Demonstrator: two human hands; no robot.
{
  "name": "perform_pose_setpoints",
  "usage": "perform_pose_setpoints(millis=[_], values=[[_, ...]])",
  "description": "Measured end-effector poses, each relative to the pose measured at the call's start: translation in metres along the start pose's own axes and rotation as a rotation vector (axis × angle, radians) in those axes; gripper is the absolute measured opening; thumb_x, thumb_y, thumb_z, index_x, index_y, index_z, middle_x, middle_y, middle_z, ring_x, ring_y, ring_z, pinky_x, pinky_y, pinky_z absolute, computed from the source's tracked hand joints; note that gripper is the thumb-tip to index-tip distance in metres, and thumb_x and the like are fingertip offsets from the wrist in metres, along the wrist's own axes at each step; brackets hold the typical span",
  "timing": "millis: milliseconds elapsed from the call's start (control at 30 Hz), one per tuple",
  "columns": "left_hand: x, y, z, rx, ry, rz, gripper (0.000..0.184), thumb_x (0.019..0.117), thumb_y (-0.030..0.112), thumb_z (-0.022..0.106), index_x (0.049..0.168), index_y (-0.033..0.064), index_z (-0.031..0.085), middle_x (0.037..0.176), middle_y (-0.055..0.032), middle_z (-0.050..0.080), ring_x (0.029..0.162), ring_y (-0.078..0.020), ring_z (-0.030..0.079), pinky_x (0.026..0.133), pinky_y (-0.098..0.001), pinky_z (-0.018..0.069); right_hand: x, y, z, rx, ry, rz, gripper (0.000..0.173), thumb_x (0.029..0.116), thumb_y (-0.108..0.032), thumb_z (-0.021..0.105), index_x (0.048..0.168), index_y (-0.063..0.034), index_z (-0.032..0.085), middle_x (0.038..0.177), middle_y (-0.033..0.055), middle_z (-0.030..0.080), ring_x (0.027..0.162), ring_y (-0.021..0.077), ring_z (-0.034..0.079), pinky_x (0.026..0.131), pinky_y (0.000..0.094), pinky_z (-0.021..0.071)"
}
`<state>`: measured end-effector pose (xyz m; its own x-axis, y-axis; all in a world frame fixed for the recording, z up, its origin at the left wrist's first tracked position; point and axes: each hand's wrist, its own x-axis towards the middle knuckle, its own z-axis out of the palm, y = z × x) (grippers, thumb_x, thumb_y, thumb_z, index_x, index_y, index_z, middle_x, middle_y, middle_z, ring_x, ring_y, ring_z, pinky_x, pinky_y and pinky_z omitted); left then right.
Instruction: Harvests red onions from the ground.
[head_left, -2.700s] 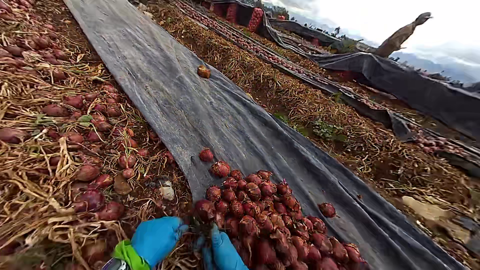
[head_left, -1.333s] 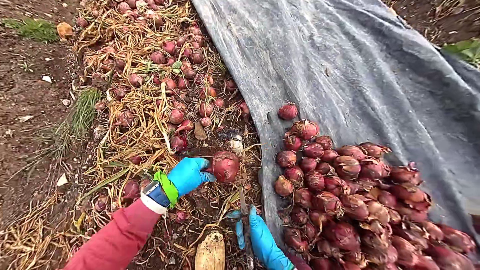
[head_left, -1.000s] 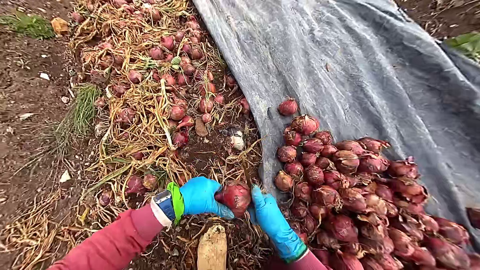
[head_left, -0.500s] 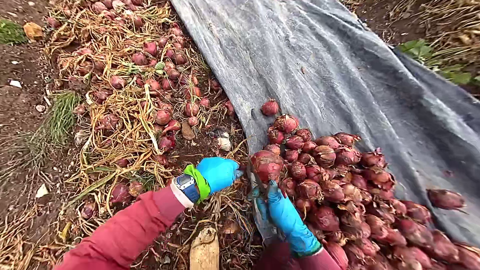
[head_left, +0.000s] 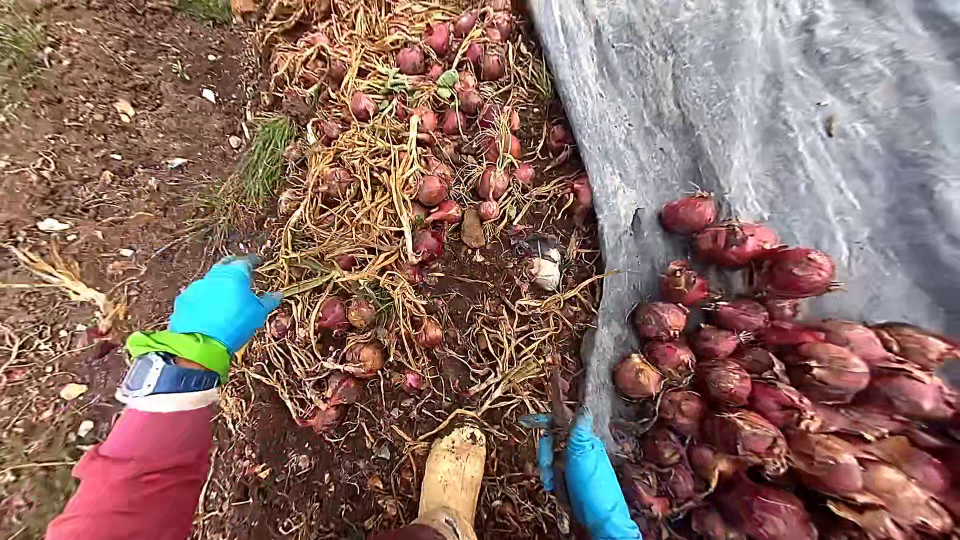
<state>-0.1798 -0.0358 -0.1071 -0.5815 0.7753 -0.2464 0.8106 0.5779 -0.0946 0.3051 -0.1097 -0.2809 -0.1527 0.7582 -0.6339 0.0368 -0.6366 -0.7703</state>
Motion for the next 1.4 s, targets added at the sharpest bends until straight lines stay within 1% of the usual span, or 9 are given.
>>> perform_pose_setpoints(millis=[133,300,467,567,667,933,1133,1267,1400], values=[[-0.063,0.130,0.089,0.087,-0.388,0.625,0.047,0.0993,0.015,0.060,0.140,0.0366,0.064,0.152,0.0061,0.057,0.121,-0.0276,0.067,0.092,-0.0608,0.0574,-0.024,0.008,0.027,0.002,-0.110,-0.012,0.092,0.1028,-0.065,0.002,0.112,-0.0040,0.070,0.059,0.0081,0.062,0.042,0.0182,0.055,0.040,0.0354,0.0505],[-0.007,0.188,0.180,0.296,-0.510,0.738,0.038,0.0962,0.014,0.067,0.133,0.0063,0.063,0.129,-0.0220,0.064,0.106,-0.0426,0.069,0.085,-0.0648,0.0572,-0.038,0.007,0.021,0.021,-0.085,0.006,0.093,0.1018,-0.067,0.003,0.114,-0.0023,0.068,0.061,0.0089,0.064,0.044,0.0190,0.058,0.041,0.0353,0.0524],[-0.002,0.205,0.106,0.165,-0.505,0.693,0.057,0.0858,0.062,0.076,0.118,0.0160,0.069,0.113,-0.0091,0.073,0.106,-0.0319,0.070,0.090,-0.0626,0.0557,-0.006,0.003,0.016,0.195,-0.045,0.127,0.096,0.1003,-0.068,-0.003,0.116,-0.0016,0.065,0.059,0.0110,0.061,0.043,0.0214,0.058,0.042,0.0380,0.0533],[-0.044,0.222,0.061,0.050,-0.466,0.823,0.064,0.0857,0.077,0.064,0.103,0.0162,0.071,0.098,-0.0062,0.073,0.093,-0.0274,0.071,0.082,-0.0571,0.0566,0.016,-0.011,0.026,0.186,-0.197,-0.051,0.089,0.0954,-0.080,0.028,0.109,-0.0009,0.067,0.060,0.0054,0.061,0.045,0.0181,0.059,0.045,0.0356,0.0554],[-0.082,0.225,0.057,-0.059,-0.571,1.023,0.063,0.0857,0.077,0.064,0.100,0.0163,0.072,0.088,-0.0031,0.072,0.085,-0.0220,0.071,0.078,-0.0525,0.0584,0.019,-0.050,0.038,0.129,-0.151,-0.280,0.087,0.0816,-0.092,0.037,0.085,-0.0095,0.065,0.060,0.0025,0.061,0.048,0.0153,0.060,0.047,0.0338,0.0552],[-0.072,0.228,0.032,0.025,-0.400,0.845,0.058,0.0857,0.075,0.067,0.105,0.0209,0.074,0.095,-0.0017,0.074,0.092,-0.0233,0.072,0.082,-0.0554,0.0577,0.001,-0.067,0.010,-0.116,-0.125,-0.127,0.086,0.1008,-0.073,0.018,0.092,-0.0056,0.070,0.053,0.0059,0.055,0.043,0.0166,0.053,0.044,0.0340,0.0499],[-0.114,0.297,0.025,0.173,-0.598,1.223,0.036,0.1069,0.044,0.052,0.100,0.0160,0.072,0.094,-0.0073,0.072,0.091,-0.0289,0.070,0.077,-0.0583,0.0551,0.000,-0.088,-0.027,-0.226,-0.065,-0.187,0.095,0.0879,-0.090,0.014,0.083,-0.0108,0.066,0.058,0.0034,0.058,0.048,0.0156,0.057,0.047,0.0340,0.0520],[-0.089,0.230,0.021,-0.071,-0.249,0.906,0.031,0.1022,0.051,0.058,0.103,0.0258,0.077,0.093,0.0015,0.075,0.085,-0.0194,0.072,0.073,-0.0523,0.0581,0.022,-0.096,-0.078,0.153,0.327,-0.272,0.086,0.0987,-0.073,0.000,0.092,-0.0135,0.062,0.054,0.0015,0.052,0.042,0.0178,0.051,0.041,0.0395,0.0495],[-0.154,0.109,0.078,0.471,-1.176,0.802,0.035,0.1028,0.031,0.058,0.123,0.0041,0.068,0.112,-0.0243,0.070,0.104,-0.0465,0.068,0.085,-0.0717,0.0519,0.036,-0.059,-0.070,0.080,0.281,-0.147,0.088,0.1001,-0.071,0.000,0.094,-0.0104,0.064,0.055,0.0050,0.055,0.043,0.0210,0.055,0.042,0.0426,0.0532]])
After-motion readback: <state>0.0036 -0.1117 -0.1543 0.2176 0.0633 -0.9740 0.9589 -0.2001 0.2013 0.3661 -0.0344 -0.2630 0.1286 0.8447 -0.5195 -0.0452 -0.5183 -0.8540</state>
